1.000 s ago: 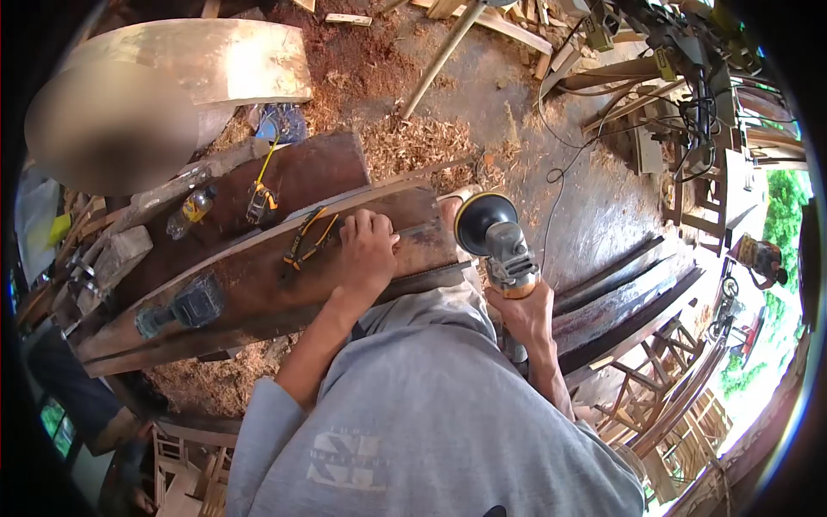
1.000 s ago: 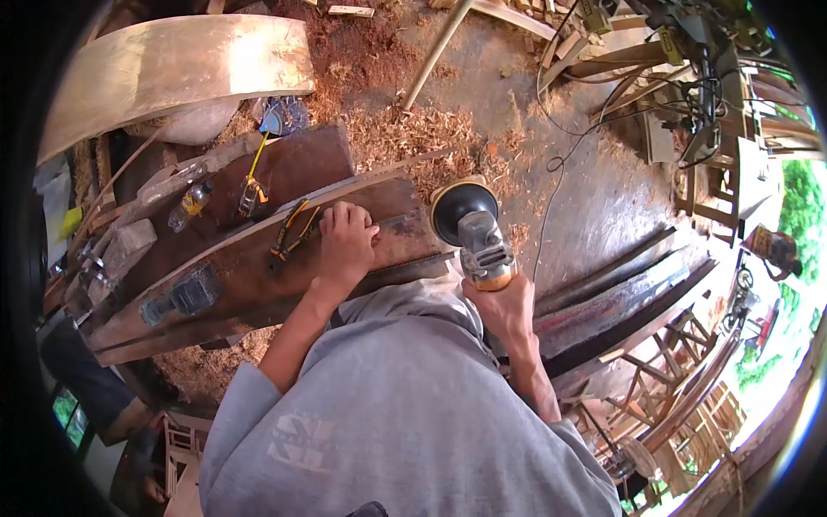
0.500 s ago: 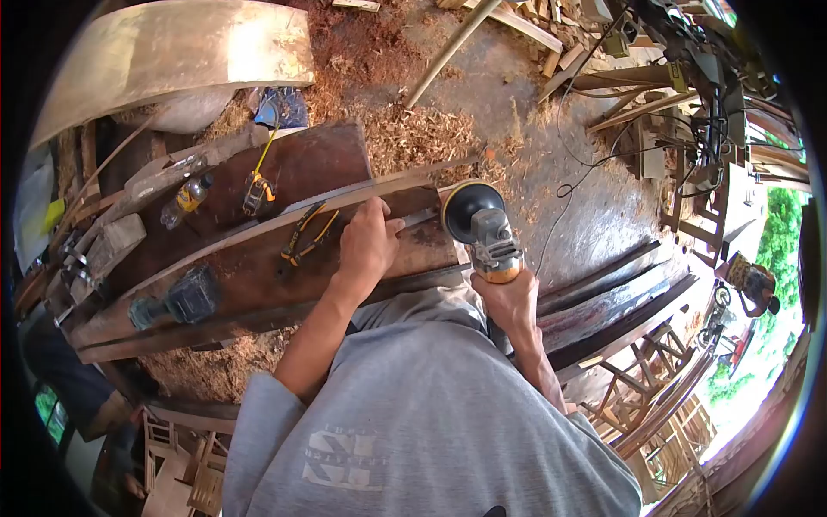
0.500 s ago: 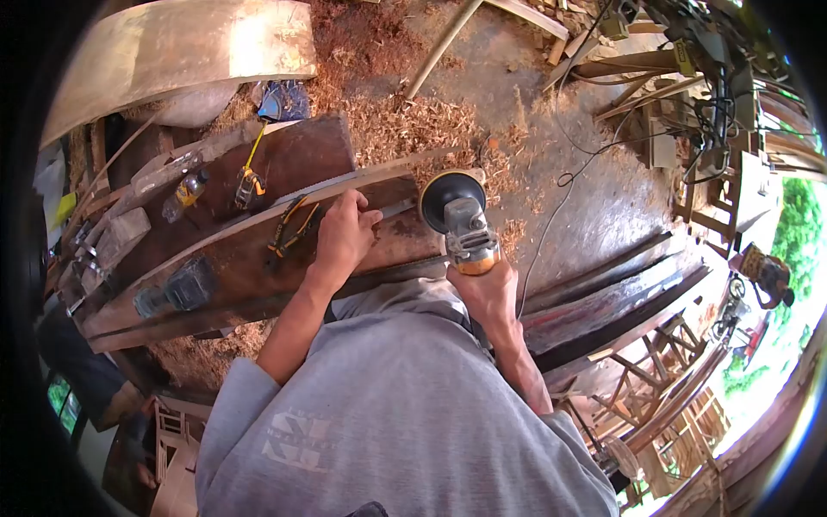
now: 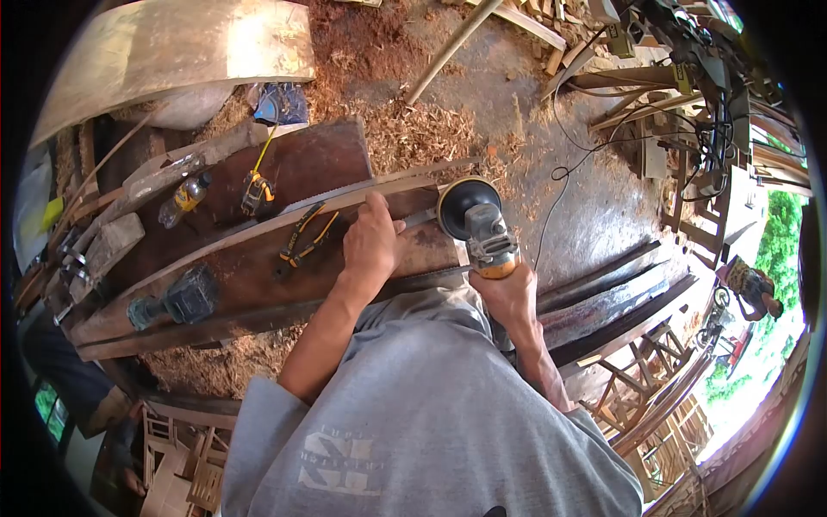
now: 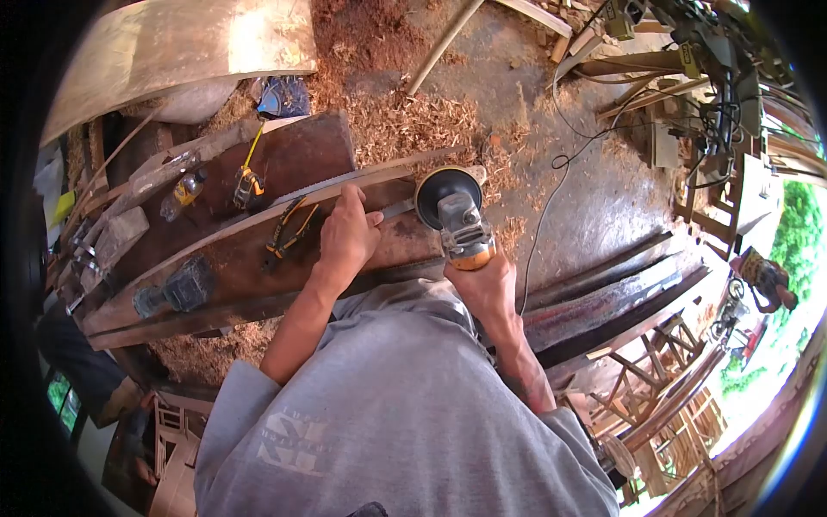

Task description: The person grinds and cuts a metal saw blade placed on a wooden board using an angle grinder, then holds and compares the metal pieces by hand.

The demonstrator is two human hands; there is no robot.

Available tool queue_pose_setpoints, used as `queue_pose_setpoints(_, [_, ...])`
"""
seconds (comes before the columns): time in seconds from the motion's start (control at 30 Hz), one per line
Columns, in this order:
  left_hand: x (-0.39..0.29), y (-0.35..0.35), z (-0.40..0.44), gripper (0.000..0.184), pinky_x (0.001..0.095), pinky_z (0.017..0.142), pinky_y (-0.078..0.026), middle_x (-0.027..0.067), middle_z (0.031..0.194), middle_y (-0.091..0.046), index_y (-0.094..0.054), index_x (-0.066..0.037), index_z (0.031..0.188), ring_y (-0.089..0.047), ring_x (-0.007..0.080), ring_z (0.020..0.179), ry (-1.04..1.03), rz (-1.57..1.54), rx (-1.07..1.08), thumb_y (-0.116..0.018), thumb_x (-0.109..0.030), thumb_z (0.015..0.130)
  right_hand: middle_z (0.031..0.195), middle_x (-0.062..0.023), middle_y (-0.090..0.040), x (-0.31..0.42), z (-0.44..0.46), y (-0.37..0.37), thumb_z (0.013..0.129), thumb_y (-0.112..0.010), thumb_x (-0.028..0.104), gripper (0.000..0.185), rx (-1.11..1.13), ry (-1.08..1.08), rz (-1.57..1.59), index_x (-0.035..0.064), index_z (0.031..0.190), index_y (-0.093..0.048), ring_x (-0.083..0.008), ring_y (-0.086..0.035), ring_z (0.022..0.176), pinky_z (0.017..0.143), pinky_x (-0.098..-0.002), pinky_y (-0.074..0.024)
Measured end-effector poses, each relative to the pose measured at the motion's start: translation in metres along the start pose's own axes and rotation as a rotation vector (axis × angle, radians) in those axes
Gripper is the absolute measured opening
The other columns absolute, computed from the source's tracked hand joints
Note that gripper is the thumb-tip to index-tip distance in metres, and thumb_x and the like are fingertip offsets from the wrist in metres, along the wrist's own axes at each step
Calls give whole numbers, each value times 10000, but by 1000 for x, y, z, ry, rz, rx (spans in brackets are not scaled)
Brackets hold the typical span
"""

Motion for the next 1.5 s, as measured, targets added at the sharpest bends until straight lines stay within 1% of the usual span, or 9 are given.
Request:
queue_pose_setpoints(0.37, [-1,0,3,386,529,803,-501,280,1021,-647,-429,-9,1106,-649,472,962,-5,15,23,-716,-88,861,851,-172,-738,6,2,2,674,-834,239,432,5,27,31,-48,963,-691,-231,-724,784,708,-382,-560])
queue_pose_setpoints(0.43, [-2,0,3,394,531,804,-501,279,1020,-649,-422,-10,1107,-650,471,962,16,5,42,-718,-91,861,904,-209,-725,3,3,-2,696,-795,244,467,84,-20,-22,-10,1056,-640,-336,-729,879,771,-414,-554])
queue_pose_setpoints(0.87, [1,0,5,396,521,822,-506,269,1034,-657,-427,-10,1119,-656,457,982,40,21,61,-716,-85,859,884,-221,-720,5,4,-1,680,-797,251,474,68,9,-32,-5,1049,-644,-377,-721,866,770,-439,-555])
queue_pose_setpoints(0.93, [2,-1,6,396,518,825,-506,267,1032,-658,-431,-12,1120,-656,455,984,41,22,62,-717,-86,857,817,-186,-733,3,5,1,679,-823,241,401,40,4,-105,-45,932,-701,-251,-740,785,696,-396,-557])
queue_pose_setpoints(1.03, [2,-2,6,397,519,822,-506,267,1029,-658,-434,-14,1118,-655,454,985,34,25,43,-721,-91,855,818,-187,-732,12,3,1,679,-822,237,400,39,27,-23,-46,933,-698,-254,-741,786,694,-395,-557])
queue_pose_setpoints(1.37, [3,0,6,393,527,820,-504,266,1028,-658,-435,-20,1125,-655,458,975,61,10,63,-718,-116,871,823,-191,-732,20,-1,9,688,-818,223,399,-4,74,-58,-47,954,-690,-262,-738,788,698,-392,-557])
queue_pose_setpoints(1.43, [6,-2,7,388,530,816,-495,270,1022,-656,-436,-19,1130,-651,464,976,42,20,58,-713,-128,881,784,-155,-725,18,-3,24,694,-813,197,351,-60,46,-63,-42,920,-688,-230,-720,728,667,-377,-554])
queue_pose_setpoints(1.47, [8,-3,6,388,530,816,-495,270,1022,-656,-436,-19,1130,-651,464,976,46,19,61,-713,-128,881,745,-110,-707,-1,1,27,699,-813,181,316,-101,41,65,-40,885,-687,-186,-680,659,630,-359,-548])
queue_pose_setpoints(1.5, [8,-2,4,391,531,814,-489,273,1017,-654,-435,-17,1133,-647,468,979,16,-8,48,-712,-134,883,733,-94,-698,-5,1,35,701,-814,180,309,-117,17,65,-42,877,-688,-171,-662,640,616,-353,-544])
Point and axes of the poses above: each hand's wrist, its own z-axis towards the middle knuckle, its own y-axis out of the back of the hand, x = y × z, the point moved 7 cm from there along z, towards the middle knuckle
